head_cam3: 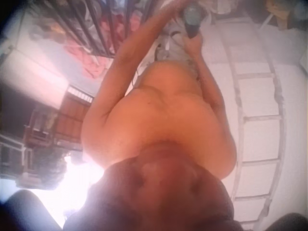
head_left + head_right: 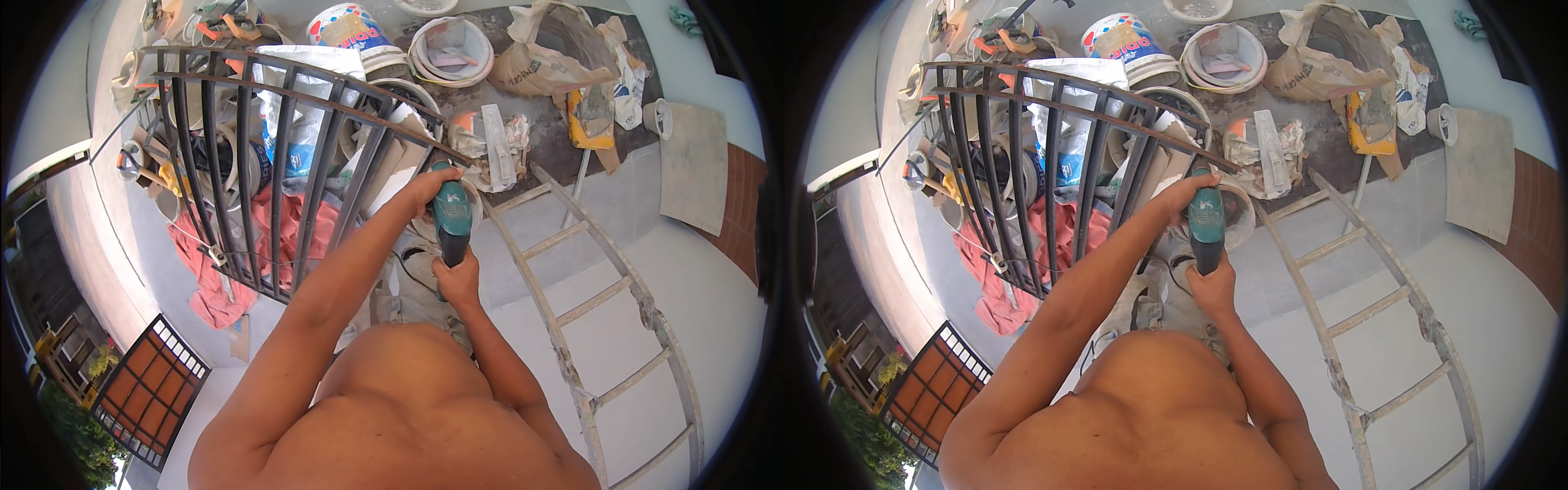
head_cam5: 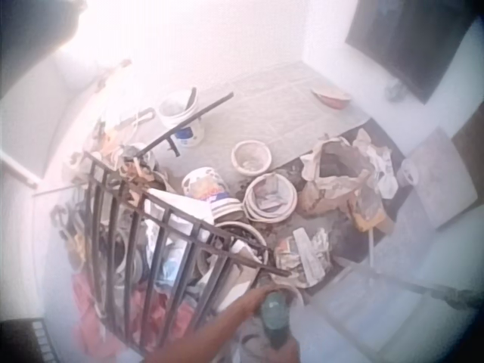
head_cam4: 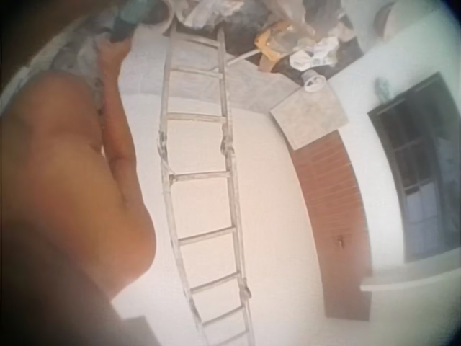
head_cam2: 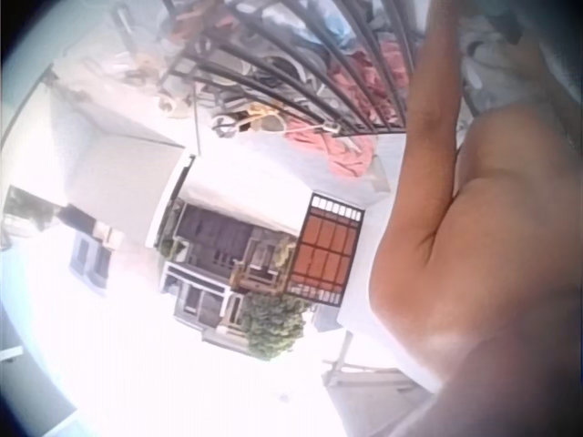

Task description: The person uses a corded power drill to fasten screws into a metal frame structure resting on a pink drop cloth. The person repeatedly positions screws and operates the drill to secure the frame components together.

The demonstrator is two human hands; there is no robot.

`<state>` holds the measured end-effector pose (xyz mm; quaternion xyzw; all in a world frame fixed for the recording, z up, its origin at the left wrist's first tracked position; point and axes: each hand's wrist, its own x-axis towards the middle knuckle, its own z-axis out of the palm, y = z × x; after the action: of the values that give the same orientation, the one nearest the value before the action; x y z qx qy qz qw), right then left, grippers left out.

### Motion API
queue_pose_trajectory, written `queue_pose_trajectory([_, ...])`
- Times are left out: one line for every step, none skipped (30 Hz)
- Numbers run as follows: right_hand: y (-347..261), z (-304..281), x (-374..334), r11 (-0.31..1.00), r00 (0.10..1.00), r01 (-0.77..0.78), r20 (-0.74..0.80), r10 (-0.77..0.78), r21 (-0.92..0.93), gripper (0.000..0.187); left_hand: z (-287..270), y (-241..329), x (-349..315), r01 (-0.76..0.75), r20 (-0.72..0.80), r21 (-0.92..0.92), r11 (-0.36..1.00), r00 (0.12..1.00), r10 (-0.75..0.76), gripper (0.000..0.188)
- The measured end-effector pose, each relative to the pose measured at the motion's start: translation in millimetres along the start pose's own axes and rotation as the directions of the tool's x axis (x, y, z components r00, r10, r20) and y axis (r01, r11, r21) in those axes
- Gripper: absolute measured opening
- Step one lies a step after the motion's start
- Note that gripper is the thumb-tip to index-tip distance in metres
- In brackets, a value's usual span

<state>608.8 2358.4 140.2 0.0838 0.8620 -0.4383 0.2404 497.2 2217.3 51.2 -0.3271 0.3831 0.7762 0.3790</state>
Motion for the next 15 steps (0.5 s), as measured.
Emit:
queue_pose_trajectory([0, 6, 0, 0.995, 0.996, -0.094, 0.004, 0.094, 0.026, 0.056, -2, 3, 1, 0.002, -0.007, 0.041, 0.999, 1.000, -0.002, 0.042])
queue_pose_trajectory([-1, 11, 1, 1.000, 1.000, 0.001, -0.010, 0.000, 0.027, 0.054, -9, 6, 0, 0.007, 0.072, -0.019, 1.000, 0.997, -0.006, 0.042])
queue_pose_trajectory([-2, 18, 3, 0.999, 0.998, 0.046, -0.030, -0.046, 0.007, 0.053, -19, 7, -2, 0.008, 0.163, -0.080, 0.997, 0.987, 0.006, 0.043])
queue_pose_trajectory([-1, 21, 4, 0.994, 0.993, 0.107, -0.051, -0.107, -0.007, 0.051, -24, 6, -3, 0.028, 0.229, -0.140, 0.990, 0.973, 0.005, 0.043])
queue_pose_trajectory([0, 22, 4, 0.994, 0.993, 0.104, -0.059, -0.105, -0.012, 0.049, -25, 5, -2, 0.006, 0.255, -0.157, 0.988, 0.966, 0.034, 0.042])
queue_pose_trajectory([2, 22, 4, 0.993, 0.990, 0.119, -0.073, -0.119, -0.009, 0.046, -26, 4, -2, -0.003, 0.260, -0.173, 0.985, 0.964, 0.049, 0.042])
queue_pose_trajectory([6, 23, 3, 0.982, 0.978, 0.189, -0.089, -0.187, 0.008, 0.044, -25, 2, -1, 0.007, 0.243, -0.193, 0.981, 0.969, 0.041, 0.042])
queue_pose_trajectory([10, 21, 3, 0.995, 0.994, 0.088, -0.068, -0.084, 0.051, 0.040, -20, 2, 1, -0.010, 0.173, -0.102, 0.995, 0.984, 0.028, 0.042])
queue_pose_trajectory([15, 17, 4, 0.993, 0.998, 0.044, -0.048, -0.039, 0.107, 0.037, -8, 2, 6, -0.004, 0.079, -0.016, 1.000, 0.997, 0.005, 0.042])
queue_pose_trajectory([20, 16, 4, 0.989, 0.997, -0.062, -0.036, 0.067, 0.133, 0.033, 2, 4, 10, 0.009, -0.017, 0.069, 0.998, 1.000, -0.008, 0.042])
queue_pose_trajectory([24, 17, 4, 0.958, 0.999, -0.035, -0.020, 0.042, 0.284, 0.032, 9, 7, 12, 0.022, -0.037, 0.121, 0.992, 0.999, -0.018, 0.043])
queue_pose_trajectory([28, 17, 3, 0.912, 0.996, -0.074, -0.008, 0.084, 0.403, 0.032, 16, 9, 15, 0.039, -0.058, 0.170, 0.985, 0.998, -0.029, 0.045])
queue_pose_trajectory([31, 17, 4, 0.847, 0.986, -0.148, 0.014, 0.164, 0.510, 0.032, 19, 12, 16, 0.055, -0.078, 0.220, 0.974, 0.996, -0.039, 0.046])
queue_pose_trajectory([34, 18, 4, 0.859, 0.993, -0.110, 0.016, 0.118, 0.501, 0.031, 19, 14, 16, 0.092, -0.085, 0.226, 0.970, 0.994, -0.074, 0.048])
queue_pose_trajectory([35, 19, 5, 0.866, 0.993, -0.112, 0.026, 0.113, 0.488, 0.030, 17, 16, 15, 0.064, -0.064, 0.225, 0.972, 0.997, -0.050, 0.046])
